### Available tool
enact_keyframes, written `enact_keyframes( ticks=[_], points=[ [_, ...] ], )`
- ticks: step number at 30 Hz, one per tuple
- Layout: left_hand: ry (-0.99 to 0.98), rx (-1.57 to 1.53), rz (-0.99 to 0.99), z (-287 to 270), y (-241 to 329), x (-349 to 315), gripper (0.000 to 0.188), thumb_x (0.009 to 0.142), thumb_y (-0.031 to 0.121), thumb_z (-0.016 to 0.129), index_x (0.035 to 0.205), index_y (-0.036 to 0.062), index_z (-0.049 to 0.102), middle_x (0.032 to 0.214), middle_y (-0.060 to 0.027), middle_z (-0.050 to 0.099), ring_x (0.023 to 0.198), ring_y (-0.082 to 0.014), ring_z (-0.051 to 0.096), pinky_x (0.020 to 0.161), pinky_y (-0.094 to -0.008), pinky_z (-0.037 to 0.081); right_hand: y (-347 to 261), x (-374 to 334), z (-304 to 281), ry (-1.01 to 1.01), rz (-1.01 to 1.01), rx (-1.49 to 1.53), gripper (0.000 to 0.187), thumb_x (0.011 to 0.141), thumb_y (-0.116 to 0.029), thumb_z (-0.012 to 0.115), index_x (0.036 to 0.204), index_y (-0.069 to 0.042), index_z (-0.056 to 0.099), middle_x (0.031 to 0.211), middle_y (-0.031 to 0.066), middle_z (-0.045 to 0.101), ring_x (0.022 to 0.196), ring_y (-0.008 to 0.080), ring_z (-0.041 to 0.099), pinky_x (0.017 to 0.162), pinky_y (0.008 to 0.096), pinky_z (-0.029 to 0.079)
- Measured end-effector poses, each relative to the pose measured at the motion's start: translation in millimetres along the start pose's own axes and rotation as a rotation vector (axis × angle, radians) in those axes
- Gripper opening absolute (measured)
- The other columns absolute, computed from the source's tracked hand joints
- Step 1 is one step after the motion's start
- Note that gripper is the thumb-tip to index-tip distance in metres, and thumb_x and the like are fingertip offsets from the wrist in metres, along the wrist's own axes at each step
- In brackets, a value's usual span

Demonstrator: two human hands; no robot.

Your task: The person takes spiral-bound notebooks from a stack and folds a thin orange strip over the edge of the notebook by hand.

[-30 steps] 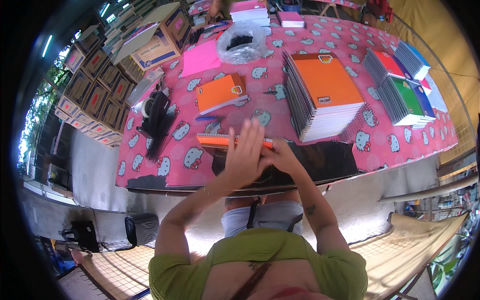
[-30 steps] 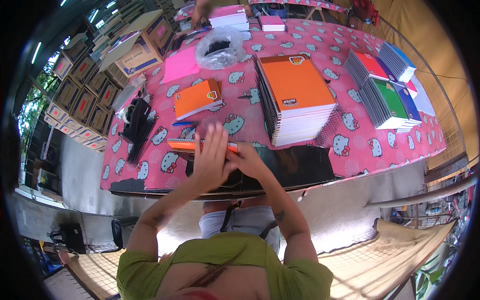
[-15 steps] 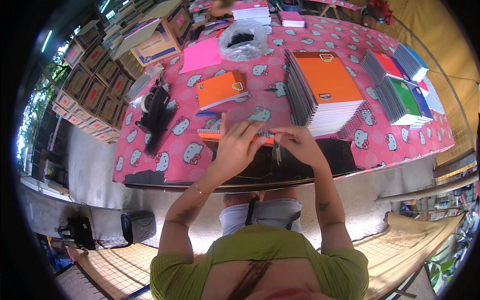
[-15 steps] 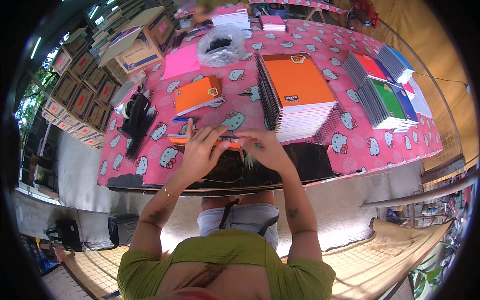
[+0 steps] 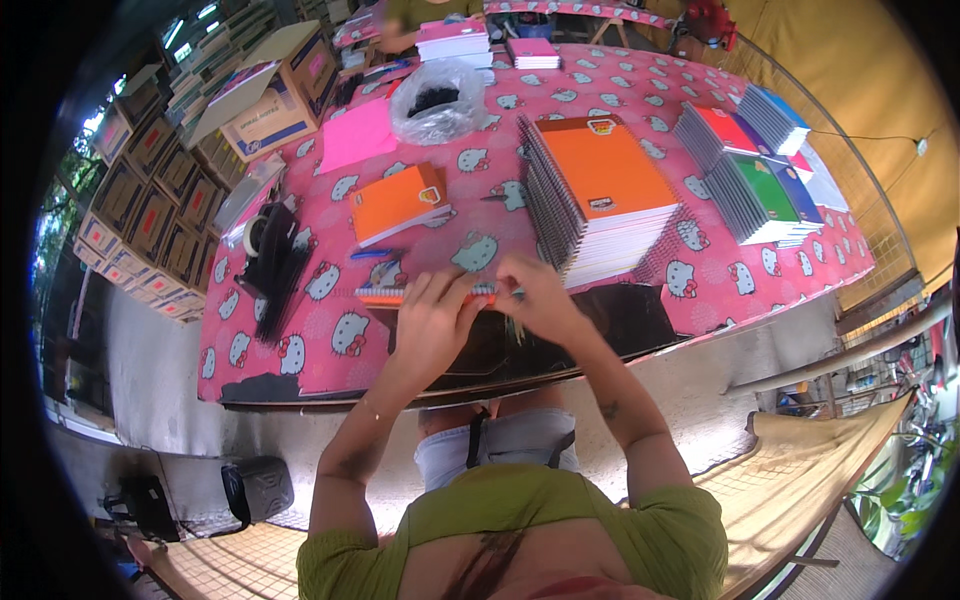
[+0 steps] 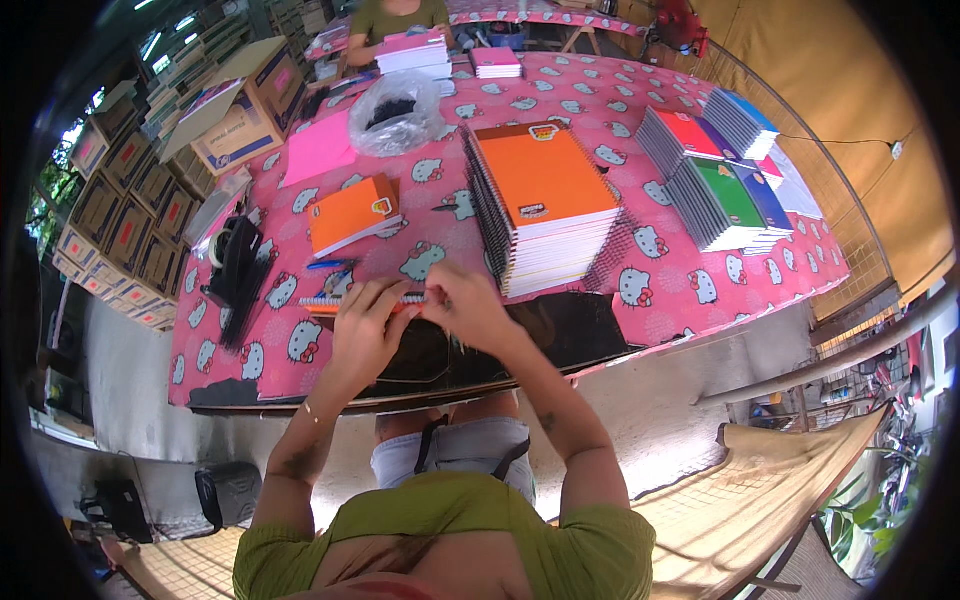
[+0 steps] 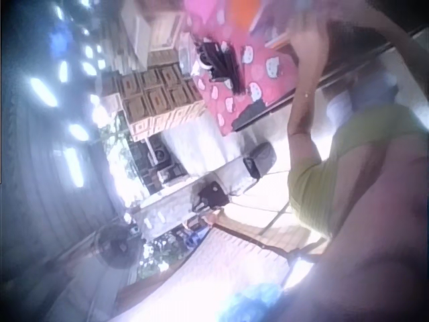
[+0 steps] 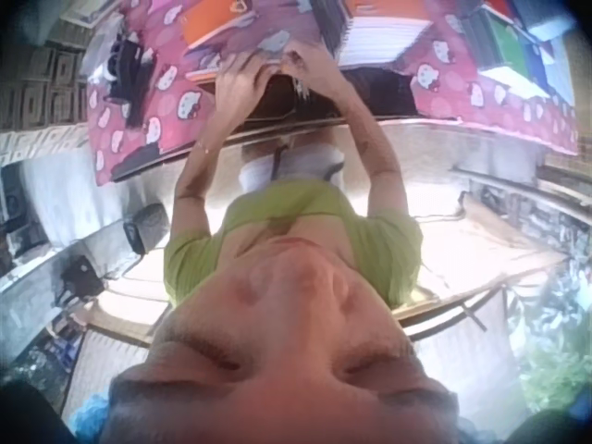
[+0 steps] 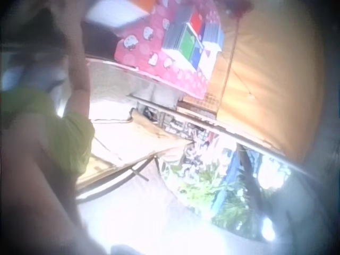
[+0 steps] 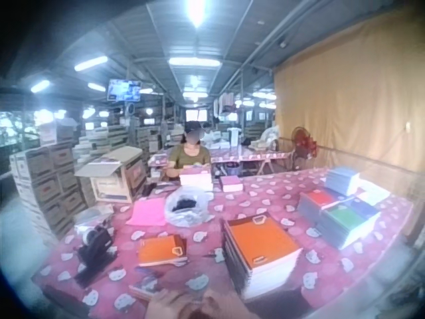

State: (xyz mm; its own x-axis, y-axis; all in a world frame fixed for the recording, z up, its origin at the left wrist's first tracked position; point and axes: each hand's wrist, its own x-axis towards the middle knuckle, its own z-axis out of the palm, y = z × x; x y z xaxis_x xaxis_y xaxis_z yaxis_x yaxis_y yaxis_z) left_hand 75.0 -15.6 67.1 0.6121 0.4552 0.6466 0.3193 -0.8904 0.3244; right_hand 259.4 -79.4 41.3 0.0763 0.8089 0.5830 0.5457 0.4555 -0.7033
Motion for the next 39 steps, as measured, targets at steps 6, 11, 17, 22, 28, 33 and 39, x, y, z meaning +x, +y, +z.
enact_keyframes(
  ticks=[6, 11, 17, 22, 28, 33, 39],
  points=[
    [-0.319, 0.099, 0.130, -44, -14, 26, 0.023, 0.086, 0.002, 0.066, 0.109, 0.0010, 0.068, 0.098, -0.0151, 0.068, 0.091, -0.0333, 0.063, 0.081, -0.0415, 0.049, -28, -4, 3, 0.217, 0.164, -0.047, 0.020, 0.082, -0.007, 0.074, 0.098, -0.003, 0.062, 0.090, 0.0166, 0.066, 0.082, 0.0333, 0.068, 0.070, 0.0400, 0.053],
    [0.690, -0.232, 0.340, -78, 19, 82, 0.018, 0.088, 0.000, 0.061, 0.104, 0.0021, 0.068, 0.107, -0.0131, 0.072, 0.096, -0.0287, 0.067, 0.086, -0.0443, 0.051, -70, -6, -98, 0.736, -0.002, -0.622, 0.042, 0.090, -0.013, 0.072, 0.128, -0.001, 0.060, 0.126, 0.0222, 0.062, 0.117, 0.0415, 0.059, 0.101, 0.0469, 0.045],
    [0.084, -0.480, 0.527, 42, 10, 175, 0.037, 0.085, -0.006, 0.061, 0.119, 0.0062, 0.071, 0.125, -0.0126, 0.069, 0.129, -0.0322, 0.059, 0.109, -0.0438, 0.045, 34, -23, -193, 0.534, 0.370, -0.234, 0.049, 0.093, -0.017, 0.073, 0.135, 0.003, 0.060, 0.124, 0.0170, 0.068, 0.114, 0.0219, 0.064, 0.099, 0.0345, 0.048],
    [-0.273, -0.568, 0.344, 86, -18, 166, 0.044, 0.084, -0.008, 0.058, 0.122, 0.0080, 0.071, 0.131, -0.0125, 0.067, 0.135, -0.0309, 0.054, 0.114, -0.0399, 0.043, 35, -22, -192, 0.512, 0.342, -0.261, 0.049, 0.092, -0.018, 0.075, 0.133, 0.005, 0.062, 0.113, 0.0133, 0.073, 0.102, 0.0153, 0.066, 0.090, 0.0295, 0.051],
    [-0.221, -0.505, 0.388, 85, -10, 161, 0.044, 0.084, -0.004, 0.060, 0.125, 0.0080, 0.070, 0.129, -0.0147, 0.068, 0.133, -0.0324, 0.056, 0.112, -0.0399, 0.045, 38, -26, -194, 0.516, 0.372, -0.164, 0.050, 0.093, -0.018, 0.075, 0.136, 0.004, 0.060, 0.120, 0.0140, 0.070, 0.106, 0.0164, 0.065, 0.093, 0.0308, 0.051],
    [0.030, -0.530, 0.171, 62, -52, 151, 0.040, 0.083, 0.010, 0.070, 0.123, 0.0085, 0.071, 0.127, -0.0178, 0.067, 0.127, -0.0334, 0.060, 0.106, -0.0416, 0.049, 19, -50, -197, 0.666, 0.268, -0.412, 0.042, 0.099, -0.017, 0.066, 0.135, 0.004, 0.060, 0.127, 0.0157, 0.067, 0.113, 0.0190, 0.062, 0.098, 0.0328, 0.048],
    [-0.332, 0.312, 0.083, 31, -268, 40, 0.034, 0.084, 0.024, 0.074, 0.111, 0.0036, 0.068, 0.089, -0.0215, 0.067, 0.083, -0.0404, 0.067, 0.077, -0.0500, 0.055, -42, -78, -137, 0.818, 0.035, -0.305, 0.024, 0.099, -0.012, 0.061, 0.117, 0.002, 0.067, 0.111, 0.0153, 0.070, 0.101, 0.0208, 0.066, 0.091, 0.0326, 0.050]
  ],
)
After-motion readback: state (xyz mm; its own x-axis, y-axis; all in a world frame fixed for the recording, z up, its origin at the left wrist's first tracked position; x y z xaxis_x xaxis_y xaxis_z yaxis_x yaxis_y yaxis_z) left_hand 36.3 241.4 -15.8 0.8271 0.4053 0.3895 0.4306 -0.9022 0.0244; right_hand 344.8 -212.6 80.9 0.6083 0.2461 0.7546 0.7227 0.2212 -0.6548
